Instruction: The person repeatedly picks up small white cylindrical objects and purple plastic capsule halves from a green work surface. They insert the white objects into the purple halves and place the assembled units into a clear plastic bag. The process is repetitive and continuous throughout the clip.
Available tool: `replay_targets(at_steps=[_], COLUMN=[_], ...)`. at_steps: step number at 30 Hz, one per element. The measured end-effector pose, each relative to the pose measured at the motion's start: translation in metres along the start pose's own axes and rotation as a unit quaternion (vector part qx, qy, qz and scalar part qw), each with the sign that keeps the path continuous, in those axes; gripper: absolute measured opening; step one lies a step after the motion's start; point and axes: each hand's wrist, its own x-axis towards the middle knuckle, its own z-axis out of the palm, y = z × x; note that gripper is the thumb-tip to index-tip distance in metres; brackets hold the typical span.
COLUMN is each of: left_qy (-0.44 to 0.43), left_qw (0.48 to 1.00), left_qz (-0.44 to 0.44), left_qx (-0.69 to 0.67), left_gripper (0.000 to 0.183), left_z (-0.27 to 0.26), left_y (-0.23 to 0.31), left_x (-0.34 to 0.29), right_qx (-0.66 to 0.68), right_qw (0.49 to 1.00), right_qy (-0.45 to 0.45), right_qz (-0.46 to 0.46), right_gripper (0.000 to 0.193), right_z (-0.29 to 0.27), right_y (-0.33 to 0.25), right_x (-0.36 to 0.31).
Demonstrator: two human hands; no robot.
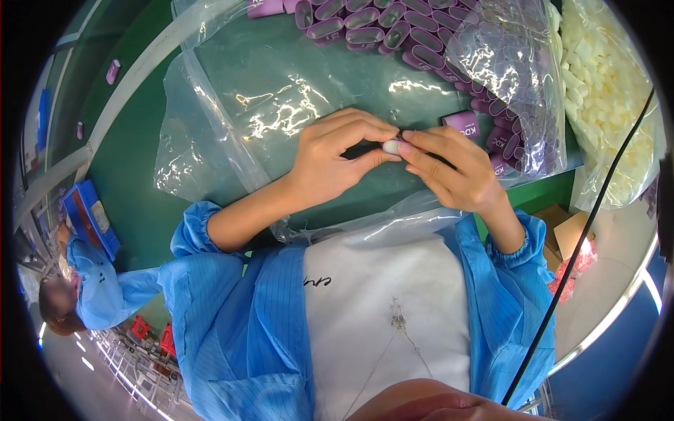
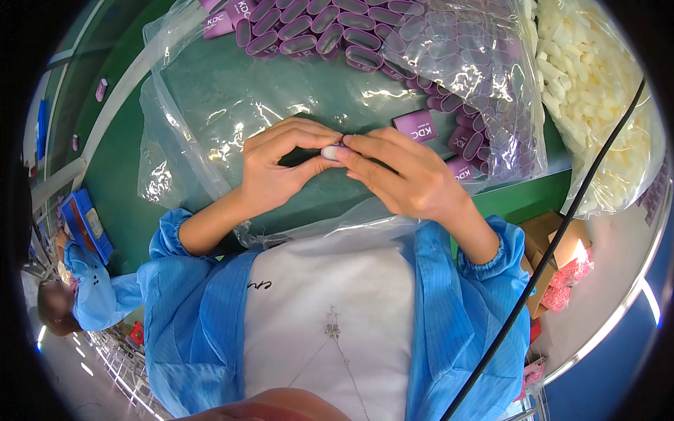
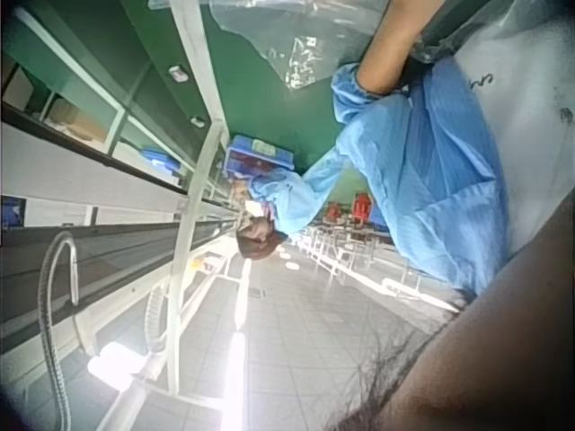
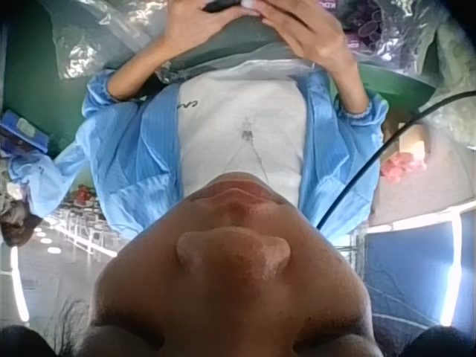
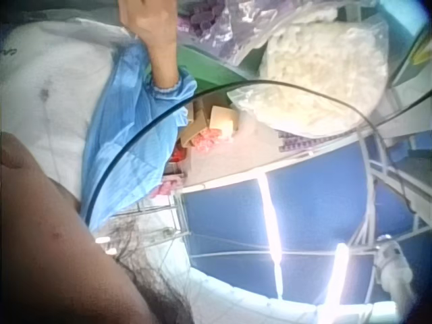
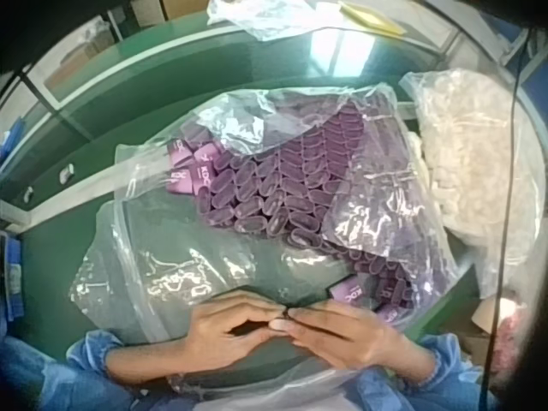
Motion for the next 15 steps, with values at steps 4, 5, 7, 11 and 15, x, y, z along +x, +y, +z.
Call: replay_targets(at_steps=[4, 5, 7, 11, 15], left_qy=[-0.011, -0.014, -0.011, 0.160, 0.148], left_qw=[1.000, 1.000, 0.999, 0.969, 0.921], left_qz=[-0.008, -0.017, -0.031, -0.102, -0.114], left_qx=[0.005, 0.005, 0.009, 0.158, 0.341], left_gripper=[0.025, 0.025, 0.024, 0.017, 0.032], left_z=[0.001, 0.000, -0.016, -0.100, -0.290], left_y=[0.000, 0.002, 0.014, 0.021, -0.076], left_x=[0.000, 0.000, 0.006, 0.043, 0.097], right_qx=[-0.034, -0.019, 0.002, -0.292, -0.348], right_qw=[0.999, 1.000, 0.999, 0.931, 0.813], right_qy=[0.006, 0.017, 0.039, 0.179, 0.216], right_qz=[-0.005, 0.005, 0.023, 0.122, 0.414], right_gripper=[0.043, 0.041, 0.039, 0.023, 0.018], right_z=[0.000, -0.004, -0.020, -0.095, -0.159], right_y=[-0.004, -0.006, -0.009, 0.027, 0.064], right_x=[-0.003, -0.003, 0.000, -0.029, -0.048])
